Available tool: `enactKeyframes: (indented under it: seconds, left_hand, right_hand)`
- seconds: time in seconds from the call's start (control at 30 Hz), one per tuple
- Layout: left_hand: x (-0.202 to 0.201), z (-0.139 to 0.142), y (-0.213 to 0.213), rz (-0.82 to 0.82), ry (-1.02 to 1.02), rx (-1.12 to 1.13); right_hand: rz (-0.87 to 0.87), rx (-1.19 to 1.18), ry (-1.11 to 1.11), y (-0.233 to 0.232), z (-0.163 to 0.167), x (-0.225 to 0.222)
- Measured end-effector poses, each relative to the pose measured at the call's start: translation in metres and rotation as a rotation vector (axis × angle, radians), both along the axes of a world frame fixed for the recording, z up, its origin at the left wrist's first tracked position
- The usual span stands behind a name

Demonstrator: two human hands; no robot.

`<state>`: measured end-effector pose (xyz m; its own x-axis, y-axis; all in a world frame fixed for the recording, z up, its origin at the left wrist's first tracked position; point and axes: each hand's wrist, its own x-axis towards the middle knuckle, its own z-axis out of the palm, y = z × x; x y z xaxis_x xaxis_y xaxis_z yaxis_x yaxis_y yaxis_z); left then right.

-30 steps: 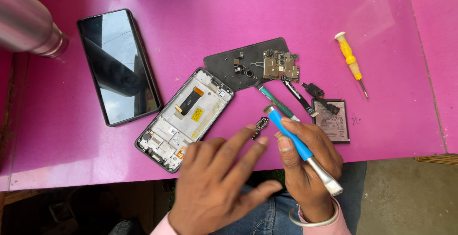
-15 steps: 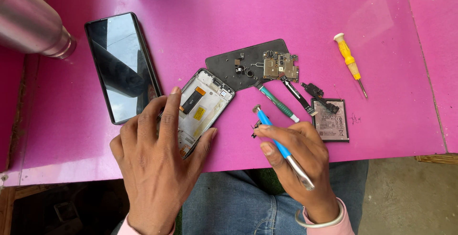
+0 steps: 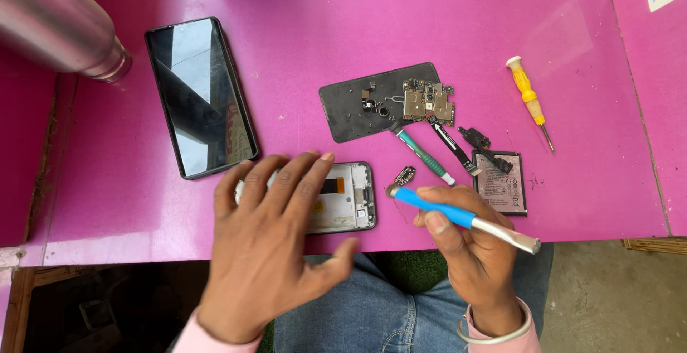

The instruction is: The person disassembles a smartphone on a pink work surface, using screwdrivers and a brush to remove screws, detach connectors, and clean internal components. The person handles the motherboard, battery, and other small parts, then reattaches a ribbon cable and places components back into the phone chassis.

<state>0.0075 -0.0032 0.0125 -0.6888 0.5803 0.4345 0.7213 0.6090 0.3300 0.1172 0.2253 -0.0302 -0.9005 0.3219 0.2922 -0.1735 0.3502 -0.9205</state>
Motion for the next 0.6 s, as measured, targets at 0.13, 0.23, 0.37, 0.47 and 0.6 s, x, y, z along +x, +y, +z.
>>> enactKeyframes:
  seconds: [0.13, 0.23, 0.37, 0.47, 0.6]
  left_hand:
    - [0.002, -0.009, 0.011, 0.068, -0.051, -0.007]
    - [0.002, -0.008, 0.011, 0.069, -0.065, 0.0]
    - [0.0, -0.007, 0.01, 0.049, -0.063, 0.027]
    - [0.0, -0.008, 0.01, 0.043, -0.061, 0.033]
    - [0.001, -0.008, 0.009, 0.05, -0.06, 0.03]
  right_hand:
    - [0.064, 0.015, -0.034, -0.001, 0.007, -0.002]
    - [0.042, 0.237, -0.051, -0.006, 0.021, -0.015]
    - [-0.004, 0.474, 0.042, -0.014, 0.04, -0.038]
    - [0.132, 0.491, -0.051, -0.011, 0.053, -0.041]
    - [0.092, 0.383, -0.032, -0.013, 0.052, -0.043]
